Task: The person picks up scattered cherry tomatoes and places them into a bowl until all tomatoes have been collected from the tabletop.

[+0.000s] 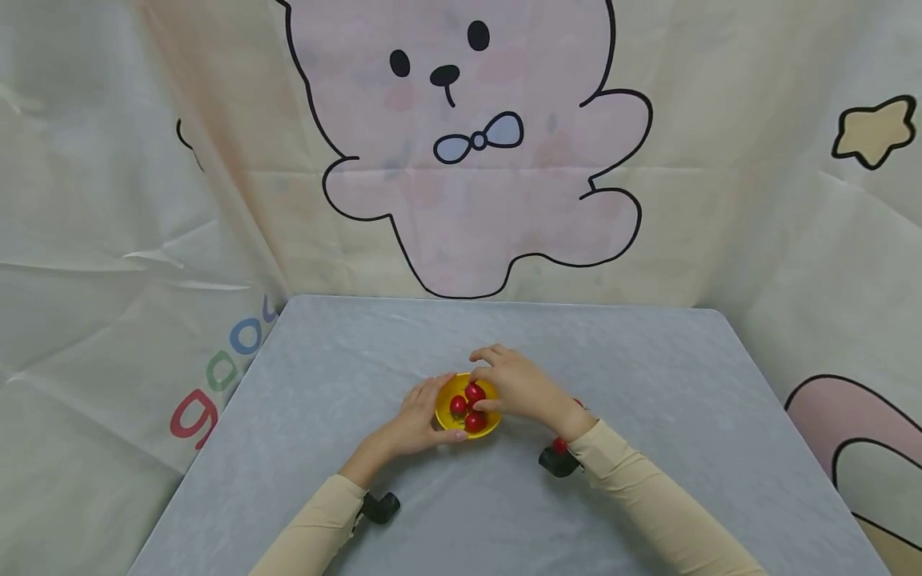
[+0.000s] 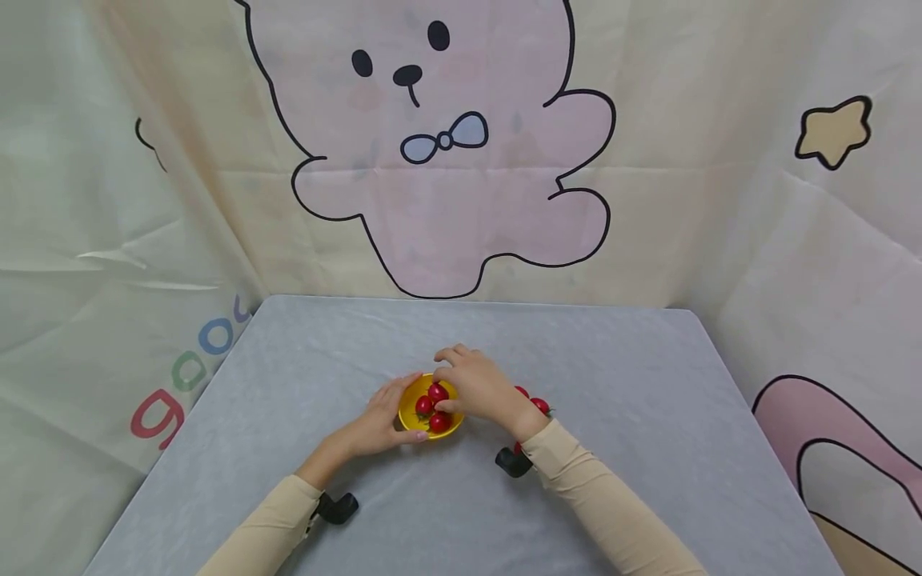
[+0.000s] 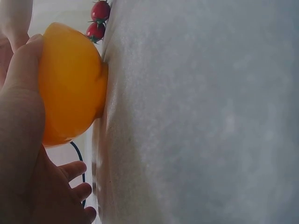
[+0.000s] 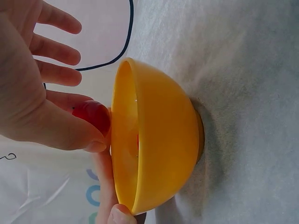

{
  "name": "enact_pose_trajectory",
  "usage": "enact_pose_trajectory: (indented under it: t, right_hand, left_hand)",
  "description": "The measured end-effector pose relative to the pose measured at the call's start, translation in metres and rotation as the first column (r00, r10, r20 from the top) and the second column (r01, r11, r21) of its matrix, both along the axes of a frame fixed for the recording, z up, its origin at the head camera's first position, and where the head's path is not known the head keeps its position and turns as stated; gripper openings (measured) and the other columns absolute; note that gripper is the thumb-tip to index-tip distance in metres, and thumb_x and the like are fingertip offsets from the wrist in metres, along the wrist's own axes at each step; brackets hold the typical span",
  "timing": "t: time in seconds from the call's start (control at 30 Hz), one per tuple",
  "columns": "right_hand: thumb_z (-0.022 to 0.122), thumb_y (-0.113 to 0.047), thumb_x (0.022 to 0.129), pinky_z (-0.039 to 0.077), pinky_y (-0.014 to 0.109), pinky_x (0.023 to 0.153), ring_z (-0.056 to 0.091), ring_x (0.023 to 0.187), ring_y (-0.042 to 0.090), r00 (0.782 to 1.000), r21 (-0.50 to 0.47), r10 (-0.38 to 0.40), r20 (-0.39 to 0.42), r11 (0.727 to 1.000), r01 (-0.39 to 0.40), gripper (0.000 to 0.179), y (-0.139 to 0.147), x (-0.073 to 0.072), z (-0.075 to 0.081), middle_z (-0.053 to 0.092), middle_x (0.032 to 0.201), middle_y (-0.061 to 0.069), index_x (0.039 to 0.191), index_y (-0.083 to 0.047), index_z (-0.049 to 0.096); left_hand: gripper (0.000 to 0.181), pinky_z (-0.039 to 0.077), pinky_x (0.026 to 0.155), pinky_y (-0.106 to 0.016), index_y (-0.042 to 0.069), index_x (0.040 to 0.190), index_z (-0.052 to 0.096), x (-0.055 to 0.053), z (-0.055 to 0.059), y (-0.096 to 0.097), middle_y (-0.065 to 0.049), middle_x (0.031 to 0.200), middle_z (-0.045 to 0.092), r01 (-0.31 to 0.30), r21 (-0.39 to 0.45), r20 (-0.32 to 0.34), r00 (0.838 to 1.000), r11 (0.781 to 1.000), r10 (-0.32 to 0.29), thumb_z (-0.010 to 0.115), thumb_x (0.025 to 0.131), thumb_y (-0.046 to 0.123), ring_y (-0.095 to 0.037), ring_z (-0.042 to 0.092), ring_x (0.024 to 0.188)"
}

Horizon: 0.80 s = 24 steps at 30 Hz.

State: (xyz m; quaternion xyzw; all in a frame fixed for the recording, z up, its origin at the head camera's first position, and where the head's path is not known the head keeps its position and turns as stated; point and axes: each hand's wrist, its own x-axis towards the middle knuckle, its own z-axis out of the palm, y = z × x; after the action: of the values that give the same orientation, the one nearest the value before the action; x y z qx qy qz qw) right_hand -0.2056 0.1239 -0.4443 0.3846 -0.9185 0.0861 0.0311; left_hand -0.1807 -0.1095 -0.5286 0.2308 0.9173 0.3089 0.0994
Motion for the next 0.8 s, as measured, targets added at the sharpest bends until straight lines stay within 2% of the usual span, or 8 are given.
enact_pose_trajectory:
  t: [0.27, 0.47, 0.8]
  right_hand:
    - [0.08, -0.044, 0.081, 0.05, 0.047, 0.104, 0.054, 0.122, 0.026, 1.0, 0.004, 0.02, 0.019, 1.0, -0.02, 0.042, -0.006, 0.001, -0.008, 0.061, 0.132, 0.007, 0.113, -0.019, 0.072]
    - [0.079, -0.046, 0.081, 0.05, 0.047, 0.105, 0.053, 0.123, 0.024, 1.0, 0.031, 0.02, 0.017, 0.999, -0.021, 0.042, -0.008, 0.0, -0.014, 0.061, 0.133, 0.005, 0.114, -0.021, 0.072]
    - [0.079, -0.047, 0.081, 0.049, 0.048, 0.104, 0.053, 0.124, 0.026, 0.999, 0.048, 0.017, 0.032, 0.999, -0.018, 0.042, -0.009, 0.0, -0.016, 0.061, 0.133, 0.006, 0.112, -0.02, 0.072]
  left_hand:
    - [0.103, 0.015, 0.122, -0.062, 0.023, 0.158, 0.015, 0.0, -0.001, -0.001, -0.005, 0.164, 0.026, -0.006, -0.001, 0.003, 1.0, 1.0, 0.006, 0.069, 0.081, 0.065, -0.04, 0.018, 0.152]
    - [0.102, 0.014, 0.122, -0.063, 0.023, 0.158, 0.015, 0.001, -0.002, -0.001, -0.005, 0.164, 0.027, -0.003, 0.01, 0.003, 1.0, 1.0, 0.003, 0.068, 0.081, 0.064, -0.04, 0.018, 0.151]
    - [0.102, 0.012, 0.123, -0.062, 0.023, 0.158, 0.014, 0.0, -0.002, -0.001, -0.004, 0.165, 0.025, 0.002, 0.006, -0.002, 1.0, 1.0, -0.002, 0.067, 0.082, 0.065, -0.04, 0.018, 0.151]
